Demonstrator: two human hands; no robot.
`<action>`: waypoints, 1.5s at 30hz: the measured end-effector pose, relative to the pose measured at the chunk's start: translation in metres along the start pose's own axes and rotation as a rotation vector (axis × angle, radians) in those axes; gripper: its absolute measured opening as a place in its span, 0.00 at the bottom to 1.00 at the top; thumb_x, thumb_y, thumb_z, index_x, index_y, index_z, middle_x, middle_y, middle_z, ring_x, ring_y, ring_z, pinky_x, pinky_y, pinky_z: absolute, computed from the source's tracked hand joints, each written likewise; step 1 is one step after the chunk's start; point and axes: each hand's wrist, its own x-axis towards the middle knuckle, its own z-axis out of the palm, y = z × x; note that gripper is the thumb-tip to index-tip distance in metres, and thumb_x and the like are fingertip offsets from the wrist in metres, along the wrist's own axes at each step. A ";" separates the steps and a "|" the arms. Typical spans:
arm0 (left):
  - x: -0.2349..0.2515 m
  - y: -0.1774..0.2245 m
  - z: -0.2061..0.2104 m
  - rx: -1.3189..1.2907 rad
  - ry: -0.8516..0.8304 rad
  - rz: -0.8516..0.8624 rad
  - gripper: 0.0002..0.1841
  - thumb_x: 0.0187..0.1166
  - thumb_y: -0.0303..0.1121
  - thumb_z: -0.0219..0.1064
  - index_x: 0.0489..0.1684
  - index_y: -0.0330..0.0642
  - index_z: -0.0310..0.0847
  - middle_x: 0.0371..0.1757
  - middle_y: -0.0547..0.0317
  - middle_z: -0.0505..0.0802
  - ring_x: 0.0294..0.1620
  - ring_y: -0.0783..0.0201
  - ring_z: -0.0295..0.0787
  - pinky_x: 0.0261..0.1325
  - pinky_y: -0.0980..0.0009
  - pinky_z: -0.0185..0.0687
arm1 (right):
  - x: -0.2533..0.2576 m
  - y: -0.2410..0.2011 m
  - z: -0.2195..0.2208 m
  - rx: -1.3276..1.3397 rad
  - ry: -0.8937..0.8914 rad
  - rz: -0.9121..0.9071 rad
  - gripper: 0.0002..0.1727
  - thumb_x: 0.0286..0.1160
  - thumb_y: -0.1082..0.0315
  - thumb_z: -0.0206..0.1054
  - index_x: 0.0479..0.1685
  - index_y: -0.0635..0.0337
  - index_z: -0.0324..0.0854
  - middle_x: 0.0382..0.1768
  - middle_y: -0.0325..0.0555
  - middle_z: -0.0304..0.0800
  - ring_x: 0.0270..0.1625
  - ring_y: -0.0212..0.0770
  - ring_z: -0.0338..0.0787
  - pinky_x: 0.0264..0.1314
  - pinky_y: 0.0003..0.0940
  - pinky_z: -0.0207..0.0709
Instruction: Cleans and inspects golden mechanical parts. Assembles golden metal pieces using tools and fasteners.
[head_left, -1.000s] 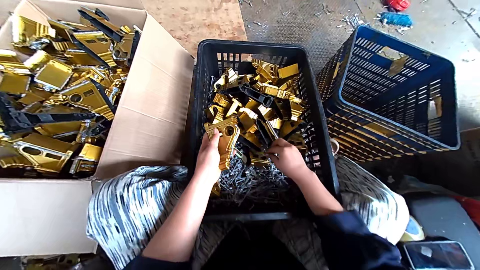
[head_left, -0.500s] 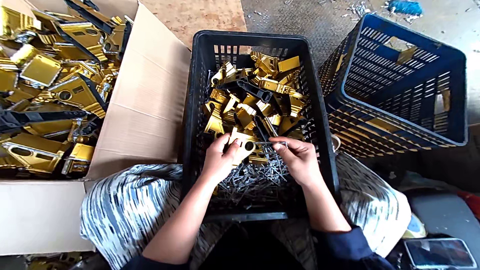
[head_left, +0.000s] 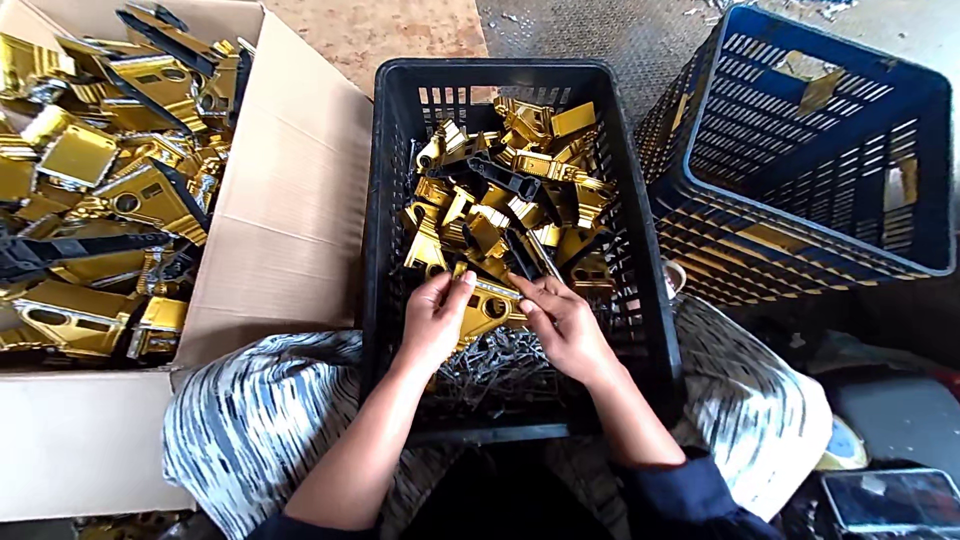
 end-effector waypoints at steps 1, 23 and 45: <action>0.000 0.000 -0.001 -0.035 -0.021 0.035 0.15 0.90 0.42 0.57 0.37 0.45 0.84 0.29 0.65 0.84 0.30 0.73 0.80 0.36 0.73 0.77 | 0.000 0.001 0.000 0.095 0.000 0.031 0.21 0.83 0.66 0.60 0.71 0.53 0.87 0.50 0.43 0.85 0.48 0.31 0.84 0.49 0.26 0.81; -0.007 -0.001 -0.004 -0.107 -0.516 -0.035 0.30 0.70 0.28 0.75 0.75 0.41 0.74 0.51 0.57 0.95 0.49 0.66 0.94 0.56 0.65 0.91 | -0.006 -0.009 0.015 0.151 -0.015 -0.096 0.43 0.58 0.44 0.83 0.73 0.62 0.80 0.61 0.47 0.90 0.64 0.41 0.87 0.70 0.42 0.81; 0.009 0.001 0.003 -0.827 0.063 -0.422 0.17 0.88 0.33 0.61 0.71 0.37 0.70 0.62 0.44 0.89 0.58 0.53 0.93 0.60 0.61 0.90 | 0.010 0.059 -0.028 -0.614 -0.402 0.924 0.23 0.76 0.54 0.72 0.50 0.69 0.88 0.55 0.72 0.89 0.63 0.73 0.86 0.60 0.76 0.76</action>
